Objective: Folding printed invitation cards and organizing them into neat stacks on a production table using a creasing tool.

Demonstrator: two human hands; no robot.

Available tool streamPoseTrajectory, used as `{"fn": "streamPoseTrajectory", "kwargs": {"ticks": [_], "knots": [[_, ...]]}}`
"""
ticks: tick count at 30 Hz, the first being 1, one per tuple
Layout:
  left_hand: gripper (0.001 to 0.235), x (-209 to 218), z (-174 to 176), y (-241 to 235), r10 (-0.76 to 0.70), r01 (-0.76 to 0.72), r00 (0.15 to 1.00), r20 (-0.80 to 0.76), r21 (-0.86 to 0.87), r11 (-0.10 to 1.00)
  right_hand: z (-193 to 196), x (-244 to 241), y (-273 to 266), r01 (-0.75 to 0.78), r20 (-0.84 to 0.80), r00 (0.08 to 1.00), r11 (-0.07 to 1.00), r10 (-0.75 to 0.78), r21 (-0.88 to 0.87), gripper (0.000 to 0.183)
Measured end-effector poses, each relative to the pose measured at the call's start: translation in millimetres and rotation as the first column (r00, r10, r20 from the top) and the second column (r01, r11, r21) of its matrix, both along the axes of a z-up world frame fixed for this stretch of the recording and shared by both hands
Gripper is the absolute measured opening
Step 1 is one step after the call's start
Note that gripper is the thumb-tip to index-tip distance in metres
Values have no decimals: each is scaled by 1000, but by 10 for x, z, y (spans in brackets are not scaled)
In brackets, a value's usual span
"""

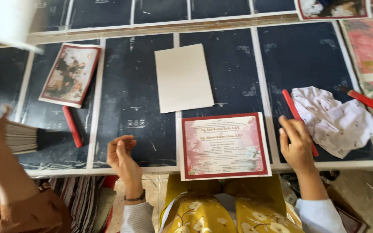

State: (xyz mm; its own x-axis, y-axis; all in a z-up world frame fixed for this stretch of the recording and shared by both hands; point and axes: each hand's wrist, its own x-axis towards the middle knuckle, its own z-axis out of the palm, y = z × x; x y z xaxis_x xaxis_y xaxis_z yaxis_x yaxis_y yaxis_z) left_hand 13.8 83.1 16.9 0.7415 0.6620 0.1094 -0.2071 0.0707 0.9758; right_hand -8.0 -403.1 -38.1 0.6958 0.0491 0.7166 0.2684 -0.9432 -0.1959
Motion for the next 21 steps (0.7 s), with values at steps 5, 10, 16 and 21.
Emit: {"fn": "streamPoseTrajectory", "kwargs": {"ticks": [5, 10, 16, 21], "knots": [[16, 34, 38, -128, 7, -6, 1000, -16, 52, 999, -66, -13, 106, 25, -294, 955, 985, 27, 171, 35], [20, 25, -29, -159, -36, 35, 999, 0, 142, 989, 35, -24, 181, 52, -350, 937, 991, -5, 125, 34], [22, 18, -80, -149, -76, 70, 997, 17, 212, 975, 104, -31, 176, 5, -357, 932, 985, 58, 174, 32], [23, -14, -42, -170, -73, 65, 997, 34, 193, 979, 106, -37, 174, -7, -344, 937, 986, 65, 167, 33]]}}
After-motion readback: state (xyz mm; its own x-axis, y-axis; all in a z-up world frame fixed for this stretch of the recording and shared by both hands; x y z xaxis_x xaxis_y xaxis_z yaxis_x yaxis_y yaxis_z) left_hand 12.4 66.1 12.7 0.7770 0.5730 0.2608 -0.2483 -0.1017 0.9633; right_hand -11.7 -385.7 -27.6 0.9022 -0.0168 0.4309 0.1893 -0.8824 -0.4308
